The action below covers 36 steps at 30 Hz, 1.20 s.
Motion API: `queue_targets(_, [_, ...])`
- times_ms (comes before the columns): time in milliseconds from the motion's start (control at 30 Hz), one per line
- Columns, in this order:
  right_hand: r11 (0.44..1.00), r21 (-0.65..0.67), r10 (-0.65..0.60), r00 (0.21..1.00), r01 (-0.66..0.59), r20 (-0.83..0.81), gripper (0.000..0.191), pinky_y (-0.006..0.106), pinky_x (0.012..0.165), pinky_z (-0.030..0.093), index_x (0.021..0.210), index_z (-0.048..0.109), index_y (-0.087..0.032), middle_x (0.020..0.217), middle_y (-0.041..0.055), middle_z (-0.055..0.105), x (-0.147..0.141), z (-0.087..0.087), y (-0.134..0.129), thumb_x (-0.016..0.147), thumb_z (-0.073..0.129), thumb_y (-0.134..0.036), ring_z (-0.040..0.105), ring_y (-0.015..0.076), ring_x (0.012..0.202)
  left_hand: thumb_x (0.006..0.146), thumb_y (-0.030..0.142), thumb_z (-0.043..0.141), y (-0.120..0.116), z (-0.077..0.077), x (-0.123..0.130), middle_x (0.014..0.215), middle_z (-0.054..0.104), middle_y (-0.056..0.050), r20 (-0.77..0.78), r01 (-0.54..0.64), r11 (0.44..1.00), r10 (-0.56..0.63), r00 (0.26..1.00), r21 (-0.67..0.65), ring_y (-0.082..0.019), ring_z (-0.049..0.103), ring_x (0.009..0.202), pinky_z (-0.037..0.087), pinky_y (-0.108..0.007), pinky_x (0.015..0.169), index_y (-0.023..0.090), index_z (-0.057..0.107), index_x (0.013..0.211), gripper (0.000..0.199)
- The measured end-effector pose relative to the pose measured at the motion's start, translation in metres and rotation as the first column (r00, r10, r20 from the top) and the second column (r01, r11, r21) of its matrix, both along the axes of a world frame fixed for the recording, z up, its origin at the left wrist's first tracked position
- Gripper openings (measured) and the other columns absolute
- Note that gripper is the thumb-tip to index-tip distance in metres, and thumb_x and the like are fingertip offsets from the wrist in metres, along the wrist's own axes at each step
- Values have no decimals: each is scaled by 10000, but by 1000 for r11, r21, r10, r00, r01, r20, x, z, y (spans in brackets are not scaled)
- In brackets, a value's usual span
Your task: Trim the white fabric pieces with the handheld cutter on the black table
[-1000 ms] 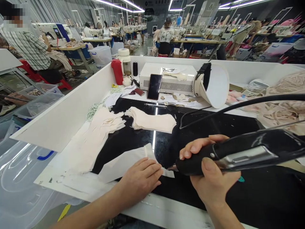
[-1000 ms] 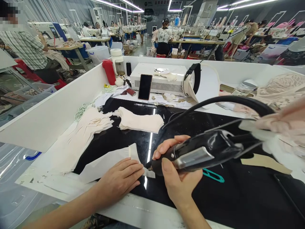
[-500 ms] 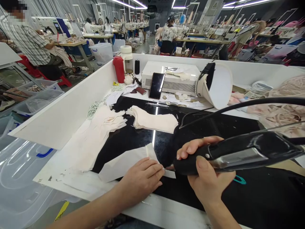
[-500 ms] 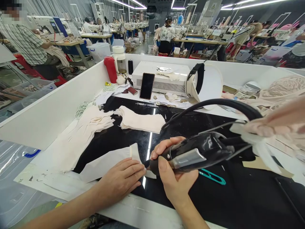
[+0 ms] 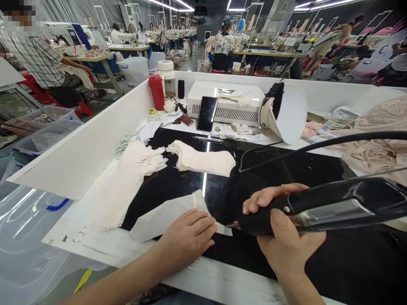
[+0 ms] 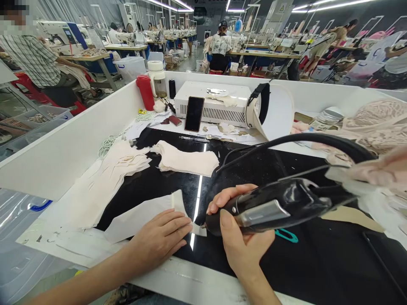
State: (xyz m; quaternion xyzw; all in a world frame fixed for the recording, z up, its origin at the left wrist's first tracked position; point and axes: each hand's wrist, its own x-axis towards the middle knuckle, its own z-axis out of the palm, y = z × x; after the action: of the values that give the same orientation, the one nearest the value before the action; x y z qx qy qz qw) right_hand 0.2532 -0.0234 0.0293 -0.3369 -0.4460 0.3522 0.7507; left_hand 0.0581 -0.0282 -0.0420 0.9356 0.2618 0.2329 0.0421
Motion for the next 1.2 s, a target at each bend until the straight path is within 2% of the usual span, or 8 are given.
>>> queue_targets(167, [999, 22, 24, 1000, -24, -20, 342, 312, 534, 525, 1107, 632, -269, 789, -21, 609, -3, 5, -3, 848, 844, -339, 578, 168, 622, 1070, 260, 553, 1, 2, -1, 1225, 721, -97, -13, 5, 1000, -5, 1000, 6, -216, 658, 1187, 539, -414, 1122, 110, 625, 1301, 284])
queue_targets(333, [997, 26, 75, 997, -76, 29, 347, 329, 555, 539, 1168, 606, -292, 826, -20, 604, -7, -2, -7, 891, 802, -366, 580, 174, 643, 1096, 257, 495, 1, 2, -1, 1227, 726, -94, -1, 0, 1000, 0, 1000, 13, -227, 659, 1181, 545, -420, 1104, 111, 630, 1312, 294])
queue_targets(600, [994, 4, 108, 992, -109, 62, 235, 352, 636, 560, 1136, 623, -285, 849, -19, 606, -8, -7, -8, 942, 753, -298, 601, 176, 701, 1096, 270, 504, 0, 1, 0, 1240, 722, -89, -5, -6, 1000, 6, 1000, 10, -227, 652, 1203, 528, -410, 1119, 118, 624, 1326, 301])
queue_targets(800, [999, 26, 39, 999, -38, -11, 322, 316, 553, 537, 1126, 634, -276, 809, -16, 603, -3, 1, -10, 873, 827, -324, 563, 169, 648, 1083, 253, 521, 1, 0, 0, 1227, 719, -96, 8, 12, 1000, -13, 1000, 18, -227, 650, 1181, 522, -410, 1135, 93, 635, 1290, 285])
queue_targets(1000, [1000, 14, 20, 999, -20, 27, 318, 325, 555, 539, 1136, 626, -269, 820, -10, 590, 1, -4, -13, 887, 810, -339, 573, 176, 659, 1089, 245, 507, 2, -1, -1, 1240, 719, -95, 7, 8, 1000, -8, 1000, 9, -229, 653, 1186, 540, -421, 1120, 104, 631, 1304, 285])
queue_targets(1200, [997, 35, 69, 996, -71, 52, 277, 339, 605, 560, 1180, 629, -270, 858, -3, 612, 2, -8, -10, 938, 764, -265, 591, 174, 701, 1099, 242, 479, 1, 4, -1, 1242, 724, -96, 20, 10, 1000, -9, 1000, -9, -228, 668, 1180, 561, -422, 1107, 104, 636, 1291, 284])
